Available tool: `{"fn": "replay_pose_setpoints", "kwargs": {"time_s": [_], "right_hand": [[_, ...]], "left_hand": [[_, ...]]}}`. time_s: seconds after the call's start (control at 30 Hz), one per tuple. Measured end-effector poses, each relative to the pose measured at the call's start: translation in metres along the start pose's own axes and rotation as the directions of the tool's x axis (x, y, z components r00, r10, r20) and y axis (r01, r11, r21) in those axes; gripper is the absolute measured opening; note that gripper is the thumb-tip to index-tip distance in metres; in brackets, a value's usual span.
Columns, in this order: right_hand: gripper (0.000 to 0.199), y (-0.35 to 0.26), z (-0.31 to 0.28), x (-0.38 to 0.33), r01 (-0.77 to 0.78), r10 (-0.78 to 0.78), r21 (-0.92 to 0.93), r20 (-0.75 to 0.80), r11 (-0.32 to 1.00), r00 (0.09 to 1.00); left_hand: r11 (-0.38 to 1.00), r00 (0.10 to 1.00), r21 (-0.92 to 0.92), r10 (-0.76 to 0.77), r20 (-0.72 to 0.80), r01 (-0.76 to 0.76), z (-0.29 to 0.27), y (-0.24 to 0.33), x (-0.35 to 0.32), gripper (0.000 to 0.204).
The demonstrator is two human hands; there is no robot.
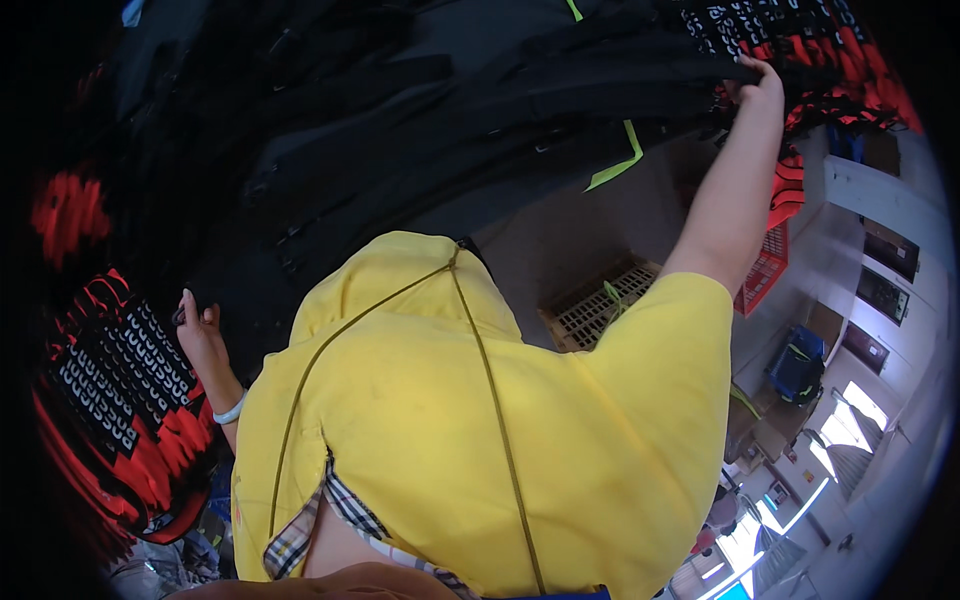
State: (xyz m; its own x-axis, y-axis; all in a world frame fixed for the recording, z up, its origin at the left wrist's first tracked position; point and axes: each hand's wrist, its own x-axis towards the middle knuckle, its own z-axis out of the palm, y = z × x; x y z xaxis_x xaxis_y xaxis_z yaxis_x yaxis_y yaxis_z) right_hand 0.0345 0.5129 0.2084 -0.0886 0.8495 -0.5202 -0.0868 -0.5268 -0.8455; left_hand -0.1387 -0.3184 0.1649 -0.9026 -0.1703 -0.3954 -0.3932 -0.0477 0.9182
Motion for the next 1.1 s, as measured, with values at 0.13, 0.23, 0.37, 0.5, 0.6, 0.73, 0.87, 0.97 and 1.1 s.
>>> {"fn": "replay_pose_setpoints", "kwargs": {"time_s": [0.13, 0.23, 0.37, 0.5, 0.6, 0.73, 0.87, 0.97, 1.1], "right_hand": [[0.029, -0.064, -0.082, 0.053, -0.03, 0.038, 0.159, -0.047, 0.987, 0.998], [0.04, -0.035, -0.036, 0.049, -0.106, 0.093, 0.22, 0.071, 0.97, 0.993], [0.034, -0.045, -0.057, 0.12, -0.013, 0.013, 0.254, 0.001, 0.967, 1.0], [0.037, 0.026, -0.043, 0.131, 0.132, -0.11, -0.229, 0.109, 0.964, 0.988], [0.091, 0.063, 0.024, 0.092, 0.067, -0.415, -0.893, -0.139, 0.446, 0.899], [0.049, 0.102, 0.113, -0.015, 0.726, -0.566, -0.629, 0.718, -0.277, 0.406], [0.026, 0.233, 0.203, -0.203, 0.848, 0.106, -0.231, 0.973, 0.477, 0.206], [0.038, 0.319, 0.243, -0.256, 0.948, 0.04, 0.074, 0.995, 0.31, -0.091], [0.036, 0.391, 0.273, -0.277, 0.939, 0.113, 0.156, 0.985, -0.306, -0.127]], "left_hand": [[0.984, 0.985, 0.066, -0.168, 0.027, 0.166, 0.014, -0.03, 0.017, 0.014], [0.973, 0.973, 0.026, -0.226, -0.049, 0.228, 0.005, -0.055, 0.016, 0.018], [0.933, 0.933, -0.02, -0.358, 0.025, 0.359, 0.027, -0.1, 0.038, 0.024], [0.921, 0.919, -0.03, -0.39, -0.055, 0.389, 0.044, -0.128, 0.037, 0.02], [0.929, 0.925, -0.019, -0.369, -0.087, 0.369, 0.033, -0.129, 0.019, 0.027], [0.95, 0.927, 0.067, -0.281, -0.248, 0.306, 0.031, -0.129, 0.013, 0.038], [0.974, 0.972, 0.145, -0.146, -0.185, 0.174, 0.045, -0.105, -0.001, 0.023], [0.984, 0.99, 0.117, -0.14, 0.005, 0.138, 0.076, -0.08, -0.005, 0.018], [0.973, 0.939, 0.103, -0.226, 0.258, 0.206, 0.111, -0.057, -0.001, 0.02]]}}
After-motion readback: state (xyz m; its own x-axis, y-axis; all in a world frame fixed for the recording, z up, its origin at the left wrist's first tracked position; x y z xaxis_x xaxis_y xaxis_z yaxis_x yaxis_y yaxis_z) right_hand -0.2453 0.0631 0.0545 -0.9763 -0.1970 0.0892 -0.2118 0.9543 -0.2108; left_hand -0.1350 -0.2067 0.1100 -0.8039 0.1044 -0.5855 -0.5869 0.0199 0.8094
